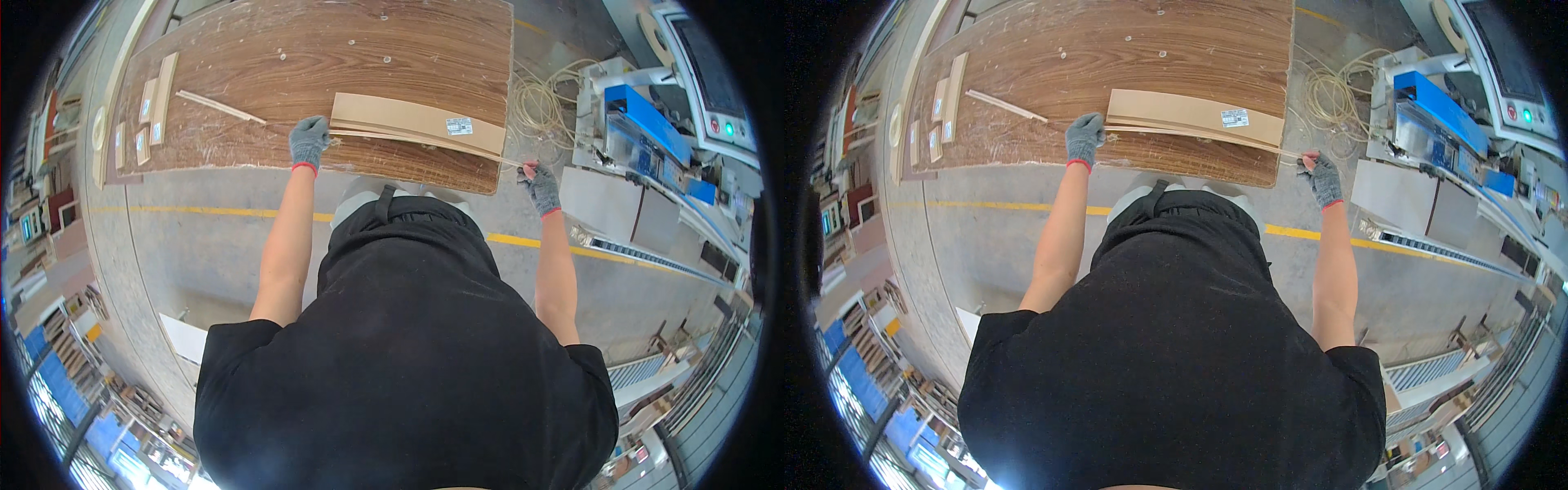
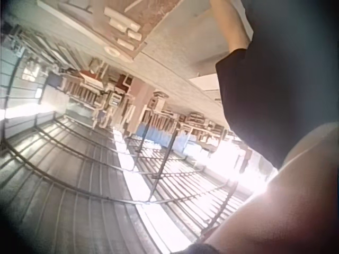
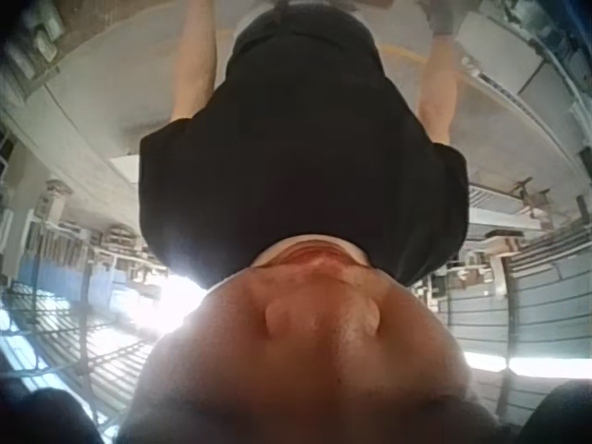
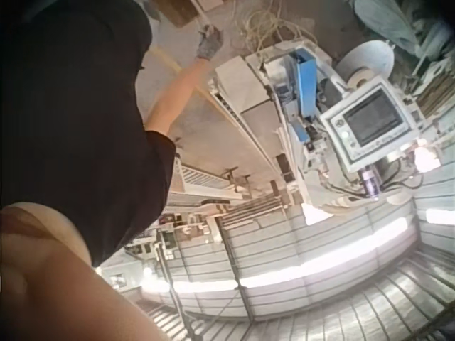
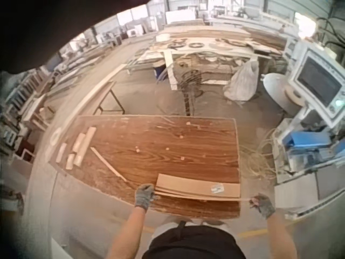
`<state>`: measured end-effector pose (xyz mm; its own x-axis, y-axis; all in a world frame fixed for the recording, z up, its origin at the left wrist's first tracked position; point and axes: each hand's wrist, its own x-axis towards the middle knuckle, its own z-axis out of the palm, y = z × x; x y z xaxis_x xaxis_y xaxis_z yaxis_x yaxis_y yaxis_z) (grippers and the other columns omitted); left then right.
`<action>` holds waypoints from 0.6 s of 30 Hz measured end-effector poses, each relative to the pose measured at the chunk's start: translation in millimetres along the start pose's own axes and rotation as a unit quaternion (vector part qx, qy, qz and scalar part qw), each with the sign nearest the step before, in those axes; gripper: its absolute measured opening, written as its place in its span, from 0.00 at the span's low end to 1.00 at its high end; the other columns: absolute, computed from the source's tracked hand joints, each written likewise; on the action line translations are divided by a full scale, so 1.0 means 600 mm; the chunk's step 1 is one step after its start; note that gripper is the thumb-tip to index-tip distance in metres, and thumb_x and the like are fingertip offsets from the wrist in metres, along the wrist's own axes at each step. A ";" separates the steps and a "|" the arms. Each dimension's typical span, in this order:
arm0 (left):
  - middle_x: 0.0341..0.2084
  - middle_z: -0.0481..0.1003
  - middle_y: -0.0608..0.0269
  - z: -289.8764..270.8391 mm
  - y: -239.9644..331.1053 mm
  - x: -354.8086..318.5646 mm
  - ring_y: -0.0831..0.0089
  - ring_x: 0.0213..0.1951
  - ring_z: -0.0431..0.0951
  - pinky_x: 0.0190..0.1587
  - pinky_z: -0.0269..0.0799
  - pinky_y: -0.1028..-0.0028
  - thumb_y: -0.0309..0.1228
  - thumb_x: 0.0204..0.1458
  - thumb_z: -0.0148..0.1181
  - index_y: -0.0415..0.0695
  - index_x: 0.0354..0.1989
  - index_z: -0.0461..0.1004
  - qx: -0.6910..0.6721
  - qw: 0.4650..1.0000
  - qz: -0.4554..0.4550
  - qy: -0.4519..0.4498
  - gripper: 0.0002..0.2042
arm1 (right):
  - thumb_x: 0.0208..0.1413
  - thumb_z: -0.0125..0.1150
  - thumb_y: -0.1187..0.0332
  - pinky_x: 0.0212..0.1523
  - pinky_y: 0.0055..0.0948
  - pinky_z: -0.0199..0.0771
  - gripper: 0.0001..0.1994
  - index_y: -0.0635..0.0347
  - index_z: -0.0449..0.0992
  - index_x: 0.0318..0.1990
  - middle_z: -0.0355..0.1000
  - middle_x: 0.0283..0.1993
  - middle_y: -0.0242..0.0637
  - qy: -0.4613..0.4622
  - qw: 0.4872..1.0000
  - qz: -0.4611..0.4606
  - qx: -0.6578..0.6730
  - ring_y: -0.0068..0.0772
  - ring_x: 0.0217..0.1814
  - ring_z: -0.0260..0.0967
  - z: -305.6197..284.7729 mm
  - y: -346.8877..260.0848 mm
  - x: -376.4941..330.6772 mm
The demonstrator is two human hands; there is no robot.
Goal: Sorting, picking up, and moving wooden furniture components across a manufacturing floor.
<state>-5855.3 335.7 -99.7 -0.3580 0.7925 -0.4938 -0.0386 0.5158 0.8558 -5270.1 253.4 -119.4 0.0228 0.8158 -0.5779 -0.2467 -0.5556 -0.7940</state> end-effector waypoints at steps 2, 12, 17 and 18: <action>0.22 0.77 0.63 -0.017 0.000 0.005 0.77 0.19 0.74 0.19 0.70 0.76 0.31 0.58 0.64 0.40 0.39 0.80 0.048 0.998 0.023 0.015 0.08 | 0.58 0.68 0.68 0.41 0.29 0.79 0.10 0.60 0.78 0.44 0.78 0.39 0.34 0.006 1.000 -0.003 0.004 0.28 0.39 0.76 0.008 0.002 -0.011; 0.24 0.80 0.63 0.006 0.022 0.012 0.79 0.20 0.76 0.22 0.71 0.77 0.37 0.59 0.65 0.41 0.38 0.81 -0.014 0.998 -0.046 -0.045 0.11 | 0.59 0.67 0.69 0.39 0.31 0.81 0.10 0.62 0.78 0.45 0.79 0.40 0.36 0.070 0.998 -0.005 -0.007 0.28 0.37 0.76 0.015 -0.001 -0.015; 0.24 0.80 0.62 0.005 0.007 0.037 0.76 0.21 0.76 0.25 0.74 0.75 0.38 0.55 0.68 0.39 0.37 0.82 0.176 0.981 0.038 -0.077 0.13 | 0.59 0.67 0.70 0.37 0.30 0.81 0.10 0.61 0.78 0.46 0.78 0.38 0.35 0.081 0.996 0.010 -0.043 0.28 0.36 0.76 0.019 -0.011 0.002; 0.25 0.80 0.61 0.011 0.011 0.032 0.76 0.21 0.77 0.26 0.74 0.74 0.38 0.54 0.69 0.38 0.38 0.81 0.189 0.979 0.060 -0.045 0.14 | 0.59 0.67 0.70 0.36 0.30 0.81 0.10 0.61 0.79 0.46 0.78 0.37 0.35 0.078 0.996 0.019 -0.048 0.28 0.36 0.76 0.016 -0.014 0.005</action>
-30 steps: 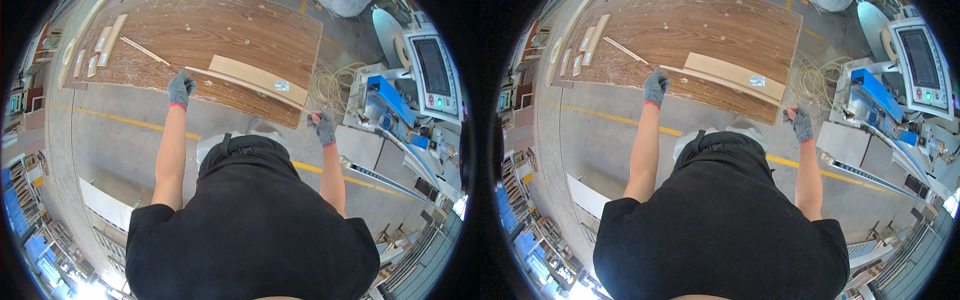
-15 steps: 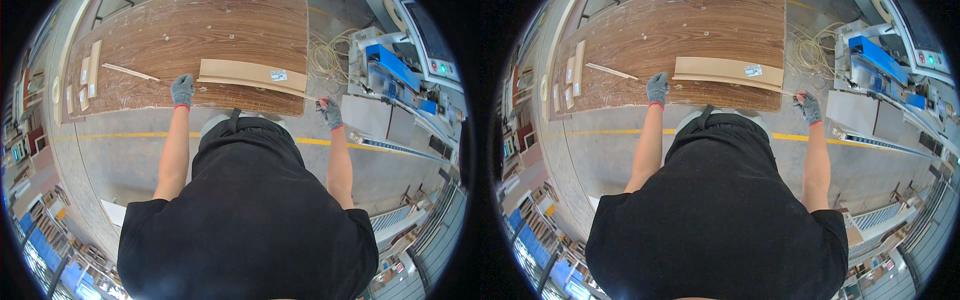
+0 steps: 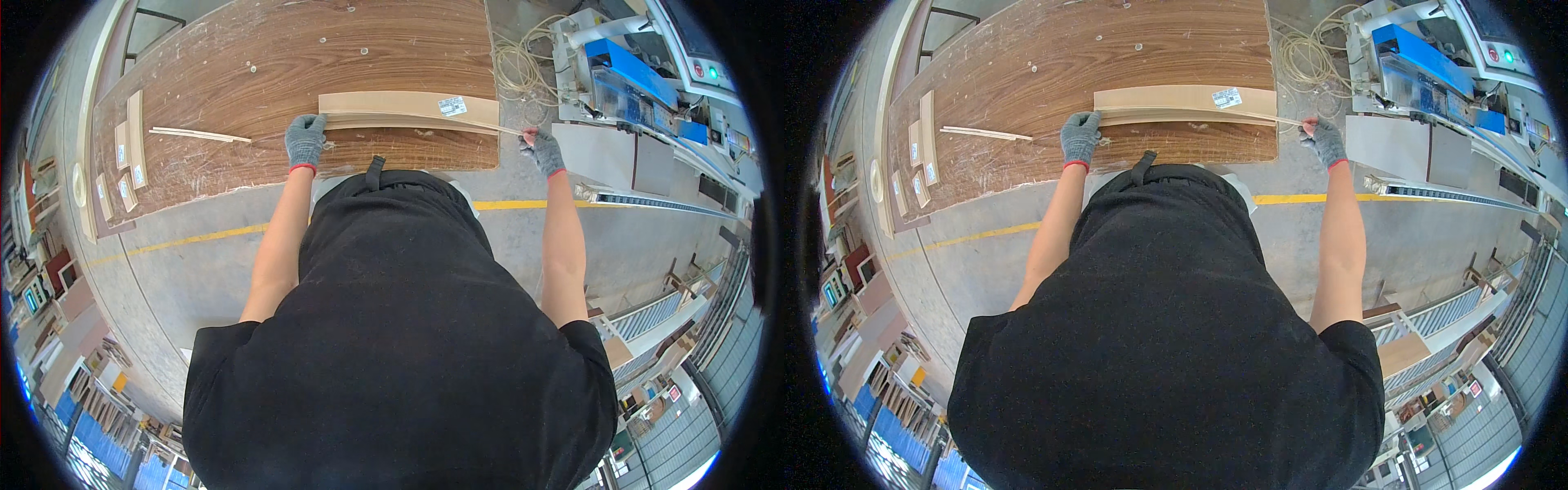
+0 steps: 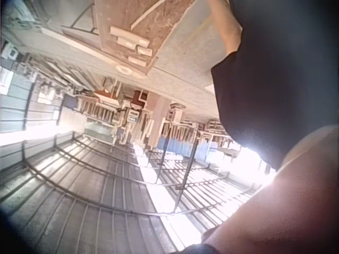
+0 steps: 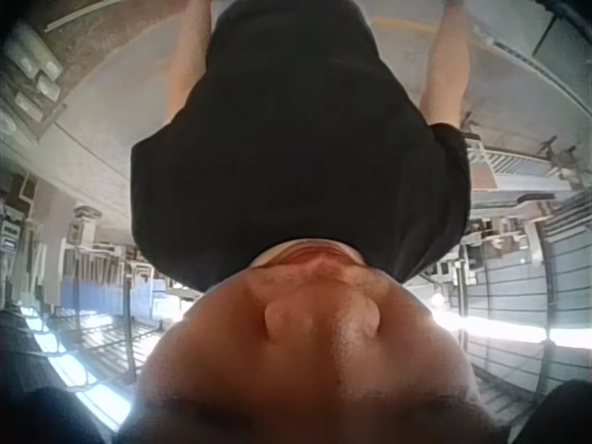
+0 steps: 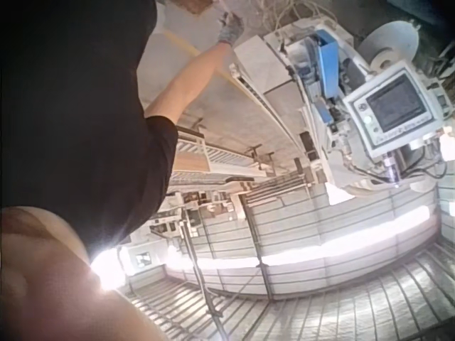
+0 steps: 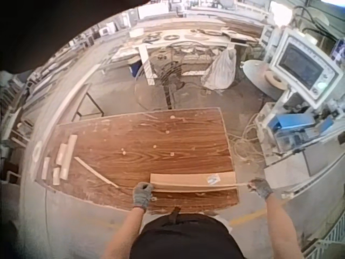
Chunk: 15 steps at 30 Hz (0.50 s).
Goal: Sorting, picking up, and moving wooden furniture components across a manufacturing floor.
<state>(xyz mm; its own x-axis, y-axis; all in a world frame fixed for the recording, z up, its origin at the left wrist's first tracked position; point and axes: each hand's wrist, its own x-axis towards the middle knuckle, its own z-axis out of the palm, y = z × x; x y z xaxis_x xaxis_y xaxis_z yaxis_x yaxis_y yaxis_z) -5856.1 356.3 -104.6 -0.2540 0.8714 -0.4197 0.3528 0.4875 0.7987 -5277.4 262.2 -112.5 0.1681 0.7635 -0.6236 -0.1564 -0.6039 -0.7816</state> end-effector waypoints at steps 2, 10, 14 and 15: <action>0.25 0.80 0.61 0.002 0.015 -0.006 0.76 0.22 0.77 0.27 0.74 0.74 0.39 0.53 0.70 0.37 0.39 0.81 0.019 0.999 0.017 0.032 0.16 | 0.59 0.67 0.69 0.36 0.29 0.80 0.10 0.61 0.79 0.45 0.77 0.36 0.34 0.002 1.000 -0.006 -0.014 0.27 0.36 0.76 -0.003 -0.003 0.005; 0.28 0.80 0.63 -0.013 0.020 -0.014 0.79 0.23 0.75 0.26 0.73 0.76 0.38 0.55 0.69 0.38 0.43 0.80 0.027 0.999 0.024 -0.033 0.15 | 0.59 0.66 0.69 0.36 0.27 0.79 0.09 0.59 0.79 0.45 0.76 0.35 0.31 -0.027 0.998 0.005 -0.055 0.25 0.35 0.74 -0.013 -0.012 0.014; 0.28 0.80 0.63 -0.015 0.019 -0.001 0.79 0.23 0.75 0.26 0.73 0.76 0.37 0.56 0.68 0.37 0.44 0.80 0.027 0.998 0.022 -0.059 0.15 | 0.59 0.67 0.66 0.33 0.28 0.77 0.11 0.60 0.79 0.46 0.77 0.35 0.33 -0.045 0.997 -0.013 -0.057 0.26 0.32 0.75 -0.029 -0.003 0.012; 0.28 0.80 0.62 -0.019 0.019 -0.001 0.78 0.23 0.76 0.27 0.75 0.75 0.37 0.55 0.68 0.37 0.44 0.80 0.026 0.997 0.016 -0.068 0.15 | 0.59 0.67 0.66 0.33 0.28 0.77 0.11 0.60 0.79 0.46 0.77 0.35 0.33 -0.046 0.997 -0.012 -0.057 0.26 0.32 0.75 -0.026 -0.004 0.013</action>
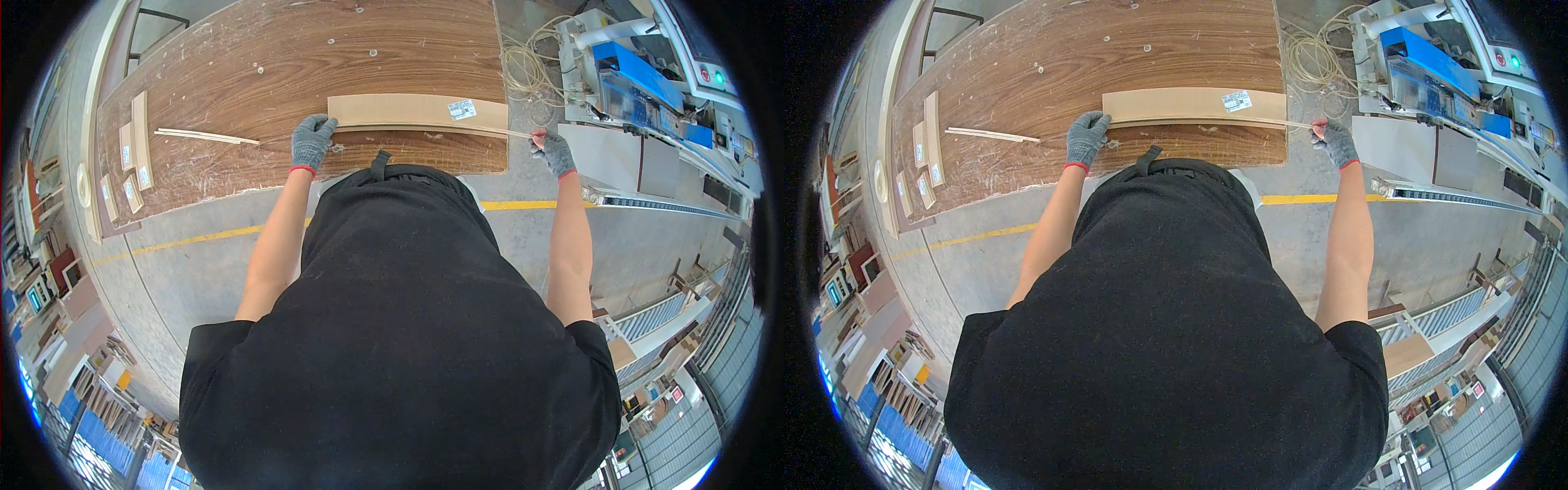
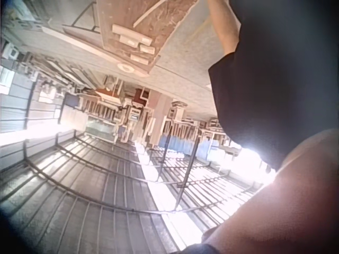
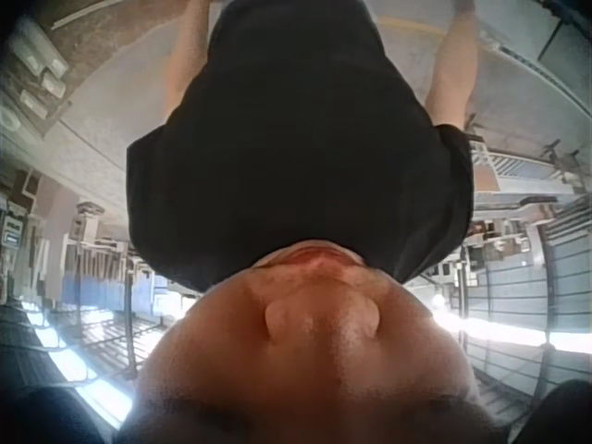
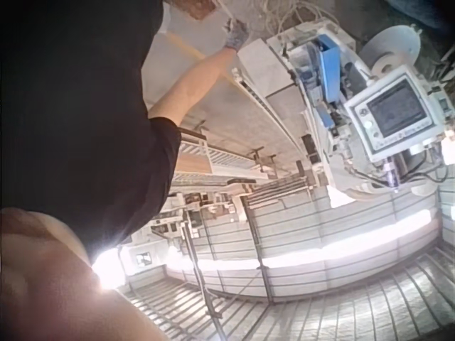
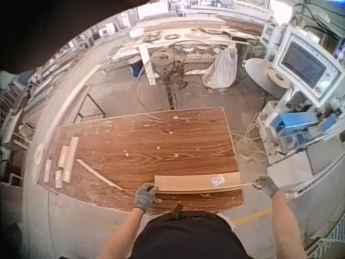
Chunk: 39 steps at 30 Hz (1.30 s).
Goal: Sorting, picking up, and moving wooden furniture components across a manufacturing floor.
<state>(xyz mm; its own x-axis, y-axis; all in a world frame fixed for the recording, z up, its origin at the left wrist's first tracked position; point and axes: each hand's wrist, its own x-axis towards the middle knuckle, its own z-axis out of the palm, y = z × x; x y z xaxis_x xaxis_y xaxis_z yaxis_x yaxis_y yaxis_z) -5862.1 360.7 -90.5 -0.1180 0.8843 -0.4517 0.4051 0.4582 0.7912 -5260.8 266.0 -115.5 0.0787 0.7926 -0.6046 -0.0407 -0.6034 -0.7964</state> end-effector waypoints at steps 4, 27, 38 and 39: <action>0.29 0.80 0.61 -0.010 -0.003 0.006 0.77 0.24 0.77 0.27 0.76 0.75 0.35 0.56 0.68 0.37 0.44 0.79 -0.010 0.999 -0.024 -0.033 0.14 | 0.59 0.68 0.64 0.35 0.28 0.78 0.13 0.59 0.79 0.47 0.77 0.35 0.32 0.005 0.999 0.049 -0.008 0.26 0.33 0.75 0.013 -0.010 -0.005; 0.38 0.82 0.50 -0.012 -0.015 0.025 0.56 0.41 0.83 0.45 0.77 0.63 0.42 0.54 0.67 0.40 0.46 0.78 0.191 0.978 0.074 -0.050 0.19 | 0.60 0.65 0.67 0.39 0.30 0.80 0.12 0.59 0.79 0.49 0.78 0.41 0.34 0.080 0.996 0.030 -0.040 0.27 0.38 0.76 0.019 -0.014 0.010; 0.36 0.82 0.50 -0.020 0.008 0.038 0.57 0.39 0.83 0.44 0.76 0.65 0.42 0.55 0.66 0.40 0.43 0.78 0.268 0.959 0.044 -0.079 0.17 | 0.58 0.66 0.65 0.31 0.35 0.75 0.13 0.56 0.74 0.48 0.76 0.35 0.36 0.068 0.938 0.017 0.340 0.34 0.33 0.73 0.074 0.055 0.030; 0.36 0.82 0.49 -0.024 0.002 0.039 0.57 0.39 0.83 0.44 0.77 0.64 0.43 0.54 0.66 0.40 0.44 0.78 0.295 0.951 0.054 -0.078 0.18 | 0.58 0.67 0.65 0.30 0.35 0.75 0.11 0.55 0.75 0.45 0.76 0.34 0.35 0.067 0.921 0.029 0.384 0.33 0.32 0.73 0.099 0.055 0.028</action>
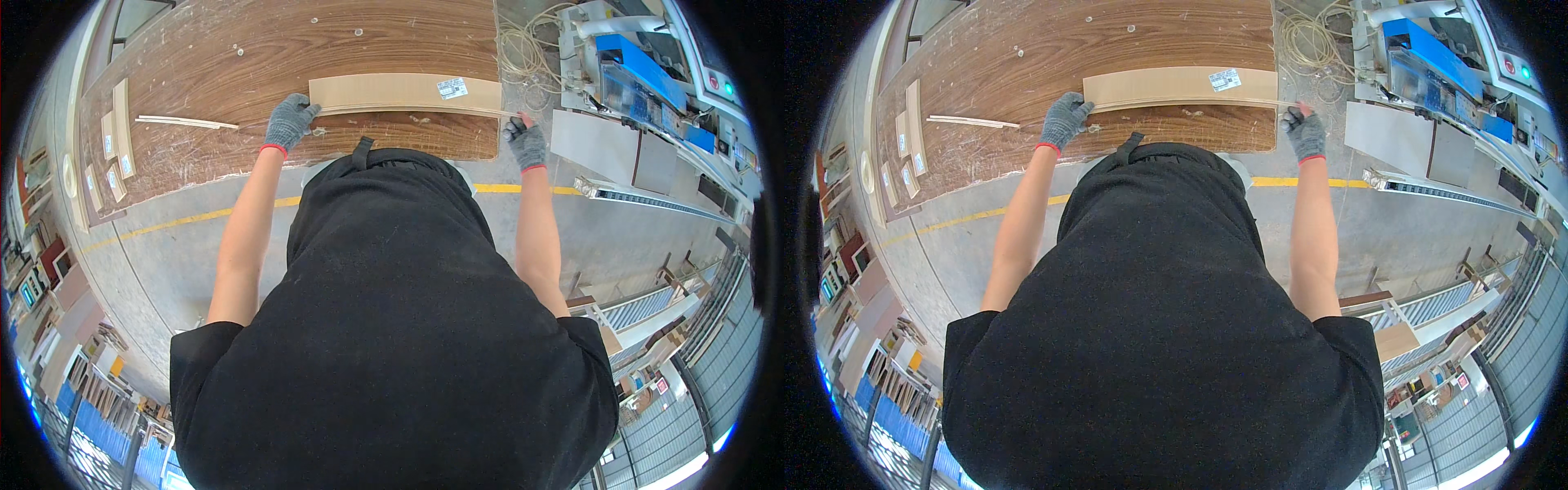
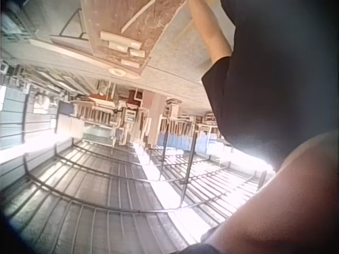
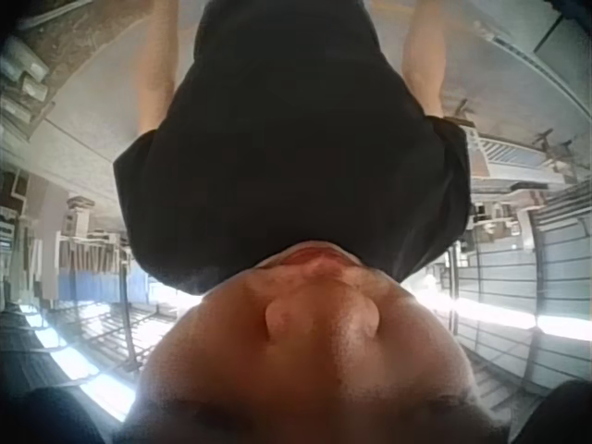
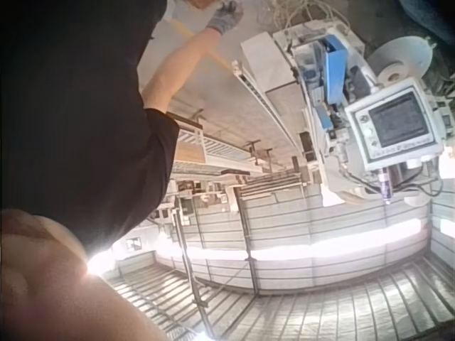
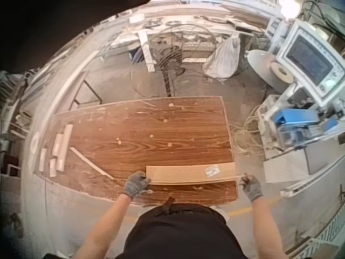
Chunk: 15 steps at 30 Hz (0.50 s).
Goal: Sorting, picking up, and moving wooden furniture components across a manufacturing floor.
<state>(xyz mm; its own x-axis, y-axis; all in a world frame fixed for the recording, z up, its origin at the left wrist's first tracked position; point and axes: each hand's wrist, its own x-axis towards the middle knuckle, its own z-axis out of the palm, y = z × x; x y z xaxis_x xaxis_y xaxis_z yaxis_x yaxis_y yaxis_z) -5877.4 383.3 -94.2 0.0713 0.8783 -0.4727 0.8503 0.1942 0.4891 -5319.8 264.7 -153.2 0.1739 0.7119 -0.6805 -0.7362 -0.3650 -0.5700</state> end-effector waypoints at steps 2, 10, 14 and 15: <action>0.36 0.82 0.48 0.002 0.003 -0.001 0.57 0.39 0.83 0.44 0.77 0.63 0.43 0.54 0.66 0.39 0.46 0.78 0.030 0.999 0.013 -0.001 0.20 | 0.58 0.67 0.64 0.29 0.33 0.74 0.09 0.55 0.75 0.42 0.77 0.32 0.34 0.037 0.999 -0.018 -0.019 0.30 0.31 0.73 0.022 0.024 -0.004; 0.33 0.82 0.48 0.021 -0.007 0.016 0.60 0.33 0.84 0.41 0.77 0.65 0.43 0.55 0.66 0.39 0.42 0.78 -0.055 0.997 -0.048 -0.022 0.18 | 0.56 0.69 0.64 0.30 0.22 0.67 0.08 0.56 0.80 0.37 0.76 0.31 0.26 0.091 0.962 -0.092 -0.241 0.20 0.30 0.69 0.031 0.044 0.006; 0.31 0.82 0.50 0.027 -0.014 0.023 0.63 0.31 0.83 0.39 0.77 0.66 0.41 0.55 0.66 0.39 0.42 0.78 -0.103 0.994 -0.042 -0.018 0.17 | 0.56 0.69 0.63 0.34 0.24 0.68 0.12 0.61 0.81 0.41 0.77 0.34 0.30 0.111 0.949 -0.128 -0.266 0.23 0.33 0.70 0.037 0.047 0.009; 0.30 0.82 0.50 0.028 -0.021 0.022 0.63 0.31 0.83 0.38 0.78 0.66 0.41 0.55 0.66 0.38 0.42 0.78 -0.103 0.994 -0.043 -0.014 0.17 | 0.56 0.69 0.63 0.34 0.24 0.68 0.12 0.61 0.81 0.41 0.77 0.34 0.30 0.108 0.950 -0.125 -0.265 0.23 0.33 0.70 0.053 0.052 0.003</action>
<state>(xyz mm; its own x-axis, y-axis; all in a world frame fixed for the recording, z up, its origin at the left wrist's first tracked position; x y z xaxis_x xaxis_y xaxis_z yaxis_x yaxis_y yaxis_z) -5878.4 384.8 -119.1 0.0206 0.8428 -0.5378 0.7298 0.3550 0.5843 -5363.4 273.9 -157.5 0.4721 0.6972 -0.5395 -0.2322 -0.4920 -0.8391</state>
